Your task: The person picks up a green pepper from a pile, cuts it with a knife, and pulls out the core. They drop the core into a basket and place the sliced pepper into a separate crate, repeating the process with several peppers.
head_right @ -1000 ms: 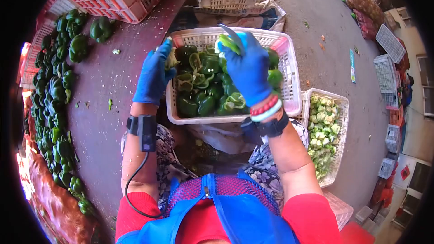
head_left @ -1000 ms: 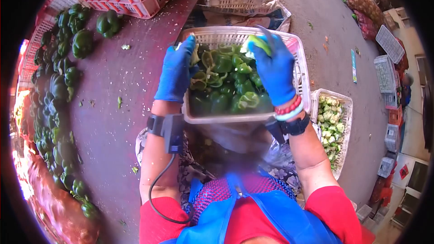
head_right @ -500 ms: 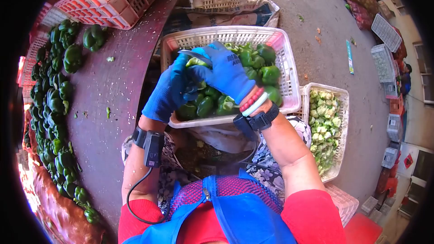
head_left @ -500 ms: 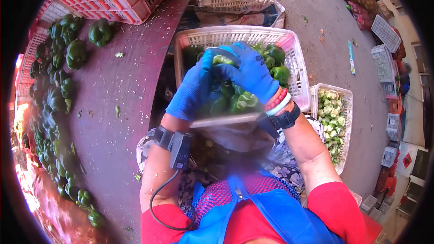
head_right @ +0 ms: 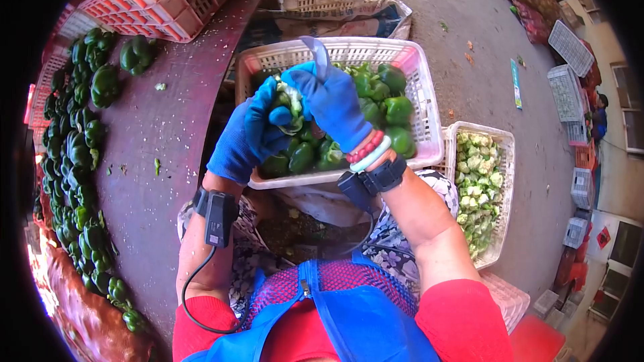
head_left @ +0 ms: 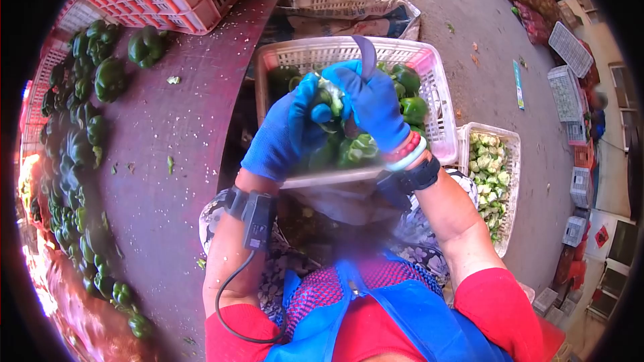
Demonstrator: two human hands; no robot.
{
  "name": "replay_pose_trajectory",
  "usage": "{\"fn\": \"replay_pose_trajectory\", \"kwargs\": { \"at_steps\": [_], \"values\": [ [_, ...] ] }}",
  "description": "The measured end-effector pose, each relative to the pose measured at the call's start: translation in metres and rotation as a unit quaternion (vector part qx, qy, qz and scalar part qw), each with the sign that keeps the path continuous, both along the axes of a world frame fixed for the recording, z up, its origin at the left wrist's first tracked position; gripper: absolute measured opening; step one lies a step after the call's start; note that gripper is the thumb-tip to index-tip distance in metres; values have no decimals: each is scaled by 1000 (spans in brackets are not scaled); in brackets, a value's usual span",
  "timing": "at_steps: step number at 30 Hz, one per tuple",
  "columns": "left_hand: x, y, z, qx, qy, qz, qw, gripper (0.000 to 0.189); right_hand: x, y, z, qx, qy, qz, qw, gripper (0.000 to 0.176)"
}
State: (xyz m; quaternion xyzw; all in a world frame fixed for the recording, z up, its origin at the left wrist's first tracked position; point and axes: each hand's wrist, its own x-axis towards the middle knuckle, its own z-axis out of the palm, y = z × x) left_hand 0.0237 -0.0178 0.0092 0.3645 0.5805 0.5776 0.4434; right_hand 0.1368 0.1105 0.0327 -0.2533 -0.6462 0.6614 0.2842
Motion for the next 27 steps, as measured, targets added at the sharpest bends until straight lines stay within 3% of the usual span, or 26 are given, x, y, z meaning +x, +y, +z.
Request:
{"fn": "replay_pose_trajectory", "kwargs": {
  "at_steps": [2, 4, 6, 7, 8, 9, 12, 13, 15, 18, 21, 24, 27],
  "values": [
    [-8, 1, -28, -47, 19, 27, 998, 26, -3, 6, -3, -43, 31, -2, 999, 32],
    [-6, 6, -18, -52, -47, 68, 995, 22, 6, 24, -2, -123, -20, 32, 992, 38],
    [3, 9, 21, -57, -243, 109, 962, 32, 11, 38, 4, -23, -157, -12, 987, 42],
    [9, 11, 47, -71, -351, 146, 922, 36, 15, 48, -4, 99, -205, -10, 974, 43],
    [2, 9, 36, -54, -298, 84, 949, 33, 18, 54, -11, 219, -248, -8, 943, 44],
    [-10, 6, 16, -38, -242, 20, 969, 30, 19, 54, -13, 353, -213, -13, 911, 48],
    [-7, 8, 18, -82, -205, -34, 975, 25, 18, 36, 5, 188, -85, 86, 975, 53],
    [0, 9, 24, -112, -215, -29, 970, 25, 17, 36, 7, 241, -86, 116, 960, 54],
    [10, 7, 26, -95, -110, -4, 989, 26, 16, 35, 9, 342, -87, 174, 919, 56],
    [15, 10, 16, -37, 69, 62, 995, 27, 19, 40, -4, 380, -178, 182, 889, 54],
    [19, 14, 8, 7, 212, 127, 969, 25, 12, 35, -9, 325, -41, 148, 933, 48],
    [22, 15, 19, 0, 265, 144, 953, 21, 15, 31, -32, 377, -130, 75, 914, 41],
    [26, 15, 17, 16, 296, 130, 946, 20, 14, 19, -35, 408, -128, -4, 904, 35]
  ]
}}
